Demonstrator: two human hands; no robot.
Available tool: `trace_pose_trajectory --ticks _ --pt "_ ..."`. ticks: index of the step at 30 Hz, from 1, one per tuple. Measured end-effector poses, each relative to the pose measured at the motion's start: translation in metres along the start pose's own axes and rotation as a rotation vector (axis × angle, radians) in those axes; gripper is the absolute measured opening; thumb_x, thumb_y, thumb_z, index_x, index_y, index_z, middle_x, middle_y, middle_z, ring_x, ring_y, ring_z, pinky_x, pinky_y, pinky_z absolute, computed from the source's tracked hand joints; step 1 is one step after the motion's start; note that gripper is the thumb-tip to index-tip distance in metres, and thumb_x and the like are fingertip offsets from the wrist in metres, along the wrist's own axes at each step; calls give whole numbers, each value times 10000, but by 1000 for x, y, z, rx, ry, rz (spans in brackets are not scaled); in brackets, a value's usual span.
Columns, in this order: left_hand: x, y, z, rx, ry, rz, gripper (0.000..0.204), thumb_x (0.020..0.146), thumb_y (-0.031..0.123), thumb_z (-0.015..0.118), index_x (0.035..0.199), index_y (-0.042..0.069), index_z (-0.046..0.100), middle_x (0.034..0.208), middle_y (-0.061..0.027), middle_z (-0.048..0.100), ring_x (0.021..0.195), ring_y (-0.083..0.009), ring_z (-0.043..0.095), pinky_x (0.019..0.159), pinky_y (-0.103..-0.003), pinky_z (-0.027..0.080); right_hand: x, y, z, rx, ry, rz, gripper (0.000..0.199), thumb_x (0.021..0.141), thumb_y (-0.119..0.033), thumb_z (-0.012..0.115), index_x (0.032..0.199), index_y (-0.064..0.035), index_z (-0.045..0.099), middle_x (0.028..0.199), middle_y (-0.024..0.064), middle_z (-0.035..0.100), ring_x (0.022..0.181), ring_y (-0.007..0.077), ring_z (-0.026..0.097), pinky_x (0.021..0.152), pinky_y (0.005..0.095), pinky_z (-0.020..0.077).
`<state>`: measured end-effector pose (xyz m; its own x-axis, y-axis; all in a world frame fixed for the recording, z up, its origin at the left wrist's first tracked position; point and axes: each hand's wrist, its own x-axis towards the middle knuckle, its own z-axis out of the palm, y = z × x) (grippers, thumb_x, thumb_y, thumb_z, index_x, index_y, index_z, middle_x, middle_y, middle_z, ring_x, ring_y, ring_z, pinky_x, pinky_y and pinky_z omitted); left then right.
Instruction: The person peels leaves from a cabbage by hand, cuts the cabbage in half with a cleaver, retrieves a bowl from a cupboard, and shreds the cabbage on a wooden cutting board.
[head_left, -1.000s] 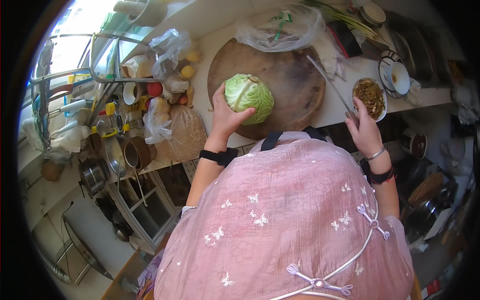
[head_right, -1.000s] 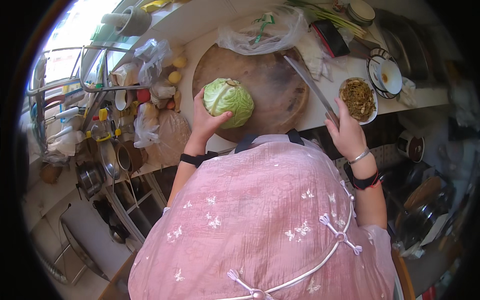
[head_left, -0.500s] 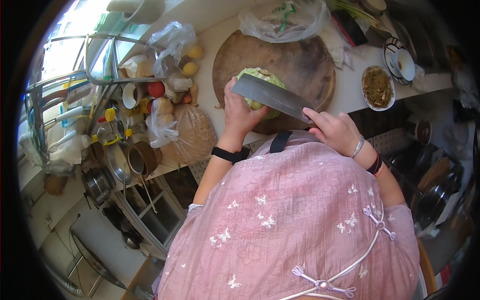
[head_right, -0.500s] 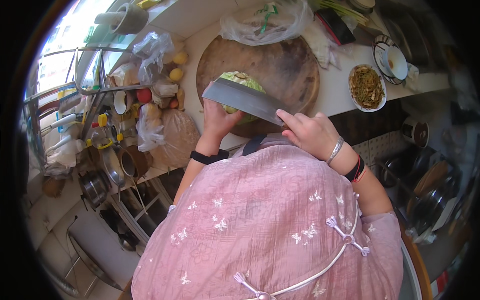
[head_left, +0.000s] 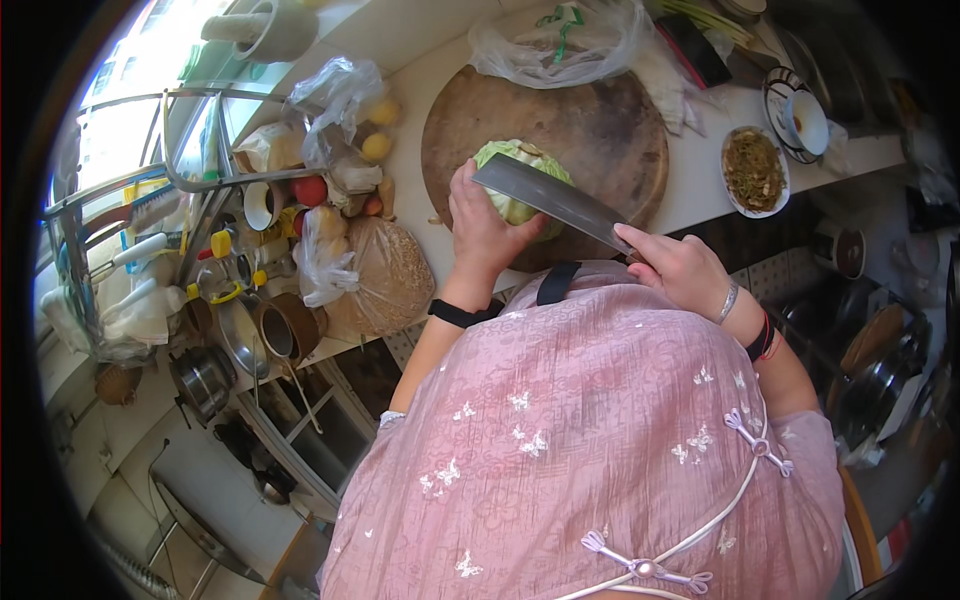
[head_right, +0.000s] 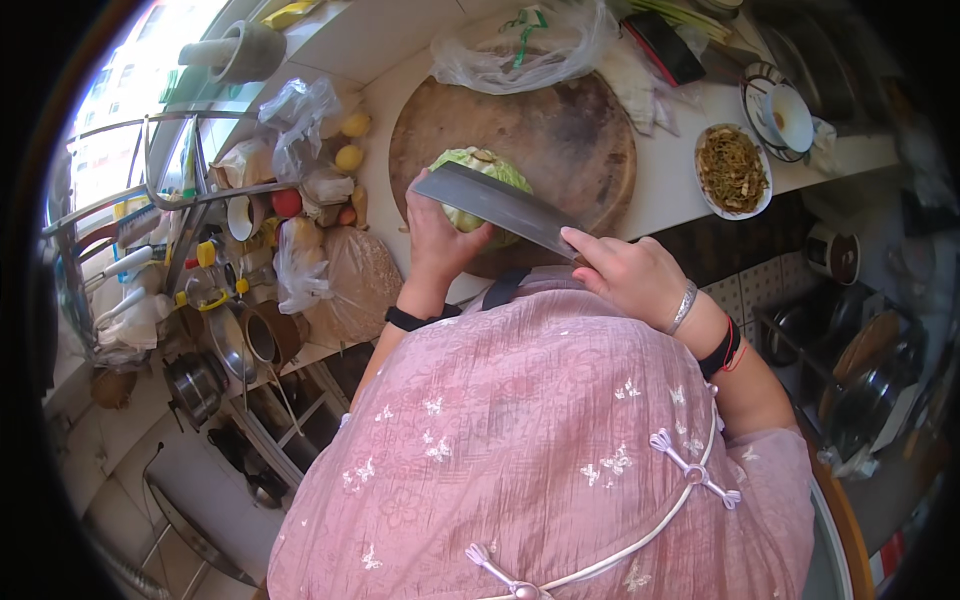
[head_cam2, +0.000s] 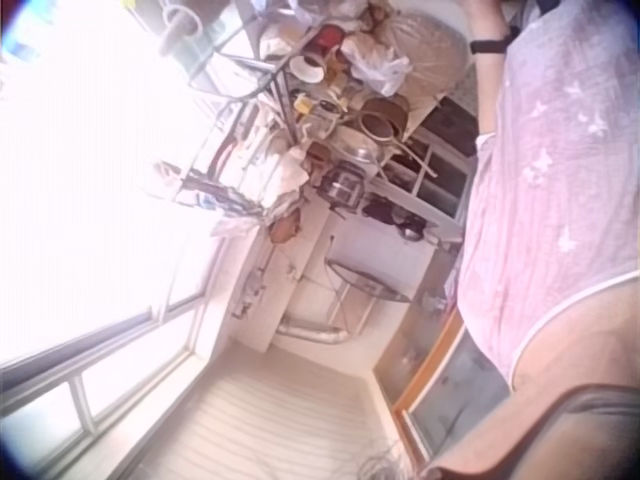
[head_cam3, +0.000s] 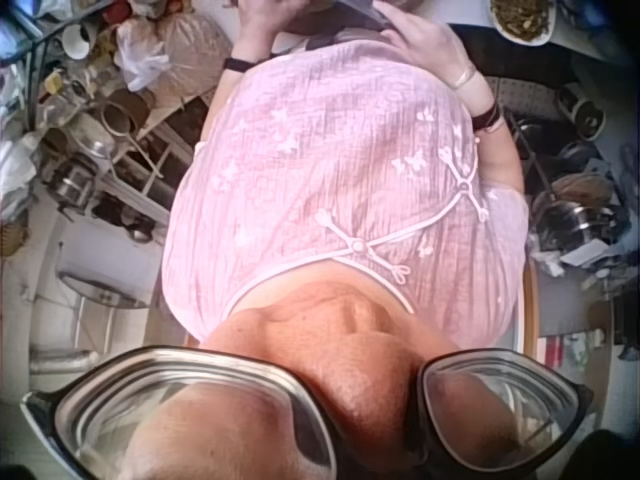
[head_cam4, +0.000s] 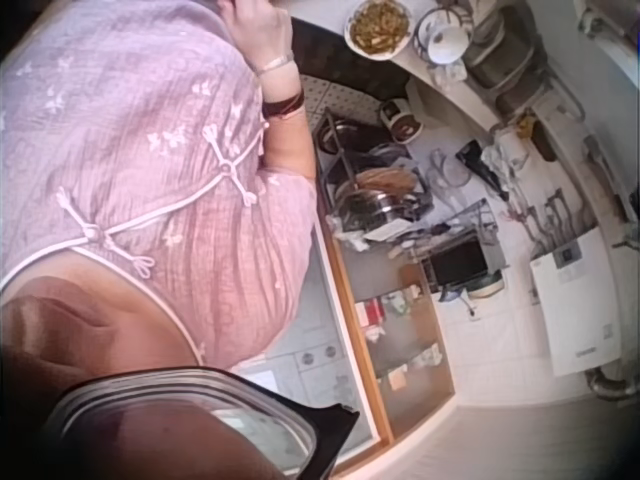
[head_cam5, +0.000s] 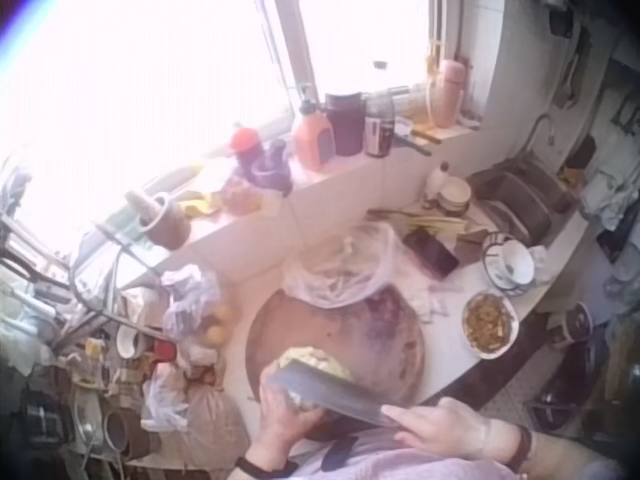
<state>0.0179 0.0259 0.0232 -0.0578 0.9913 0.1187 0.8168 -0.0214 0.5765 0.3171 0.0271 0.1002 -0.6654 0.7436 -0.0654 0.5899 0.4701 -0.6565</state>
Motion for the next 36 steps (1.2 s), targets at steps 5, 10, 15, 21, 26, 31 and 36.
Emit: trace_pose_trajectory --ticks 5,10,15,21,26,31,36 --pt "0 5 2 7 -4 28 1119 574 368 922 1430 -29 321 1397 -252 405 1273 -456 427 1068 -503 395 7 4 1 62 -14 22 489 911 -259 692 1349 -85 563 924 136 705 750 329 691 645 410 560" --pt "1 10 4 1 -3 61 1128 563 362 912 1433 -37 314 1400 -266 397 1274 -471 414 1071 -523 382 28 19 16 209 -20 39 459 946 -257 655 1349 -64 552 951 185 702 807 389 681 717 453 557" --pt "0 19 11 76 13 48 1131 571 362 905 1442 -36 304 1416 -282 381 1279 -476 402 1069 -530 384 69 34 39 226 4 25 437 976 -232 611 1366 -50 530 1024 223 691 894 416 674 767 462 544" --pt "5 28 10 72 -21 -10 1155 542 345 918 1446 -26 302 1413 -267 394 1291 -462 403 1091 -508 377 87 64 55 194 84 58 372 979 -299 597 1289 -92 591 1002 225 702 906 418 675 779 495 542" --pt "0 5 6 -10 20 15 1151 533 323 913 1448 -17 303 1414 -259 399 1308 -449 405 1116 -501 361 34 63 21 274 129 102 381 986 -265 602 1320 -84 575 960 209 703 862 404 680 742 459 543" --pt "-8 1 6 -74 55 34 1143 530 315 905 1449 -4 305 1426 -268 389 1324 -457 397 1133 -507 347 4 75 -3 444 80 197 397 1013 -225 586 1353 -24 543 889 194 676 753 361 664 705 400 525" --pt "-15 13 3 -37 36 -156 1192 530 330 916 1496 42 281 1470 -282 350 1357 -459 377 1141 -506 357 -19 84 -6 951 -84 461 398 1021 -228 579 1346 0 560 838 159 654 638 268 641 622 370 524"
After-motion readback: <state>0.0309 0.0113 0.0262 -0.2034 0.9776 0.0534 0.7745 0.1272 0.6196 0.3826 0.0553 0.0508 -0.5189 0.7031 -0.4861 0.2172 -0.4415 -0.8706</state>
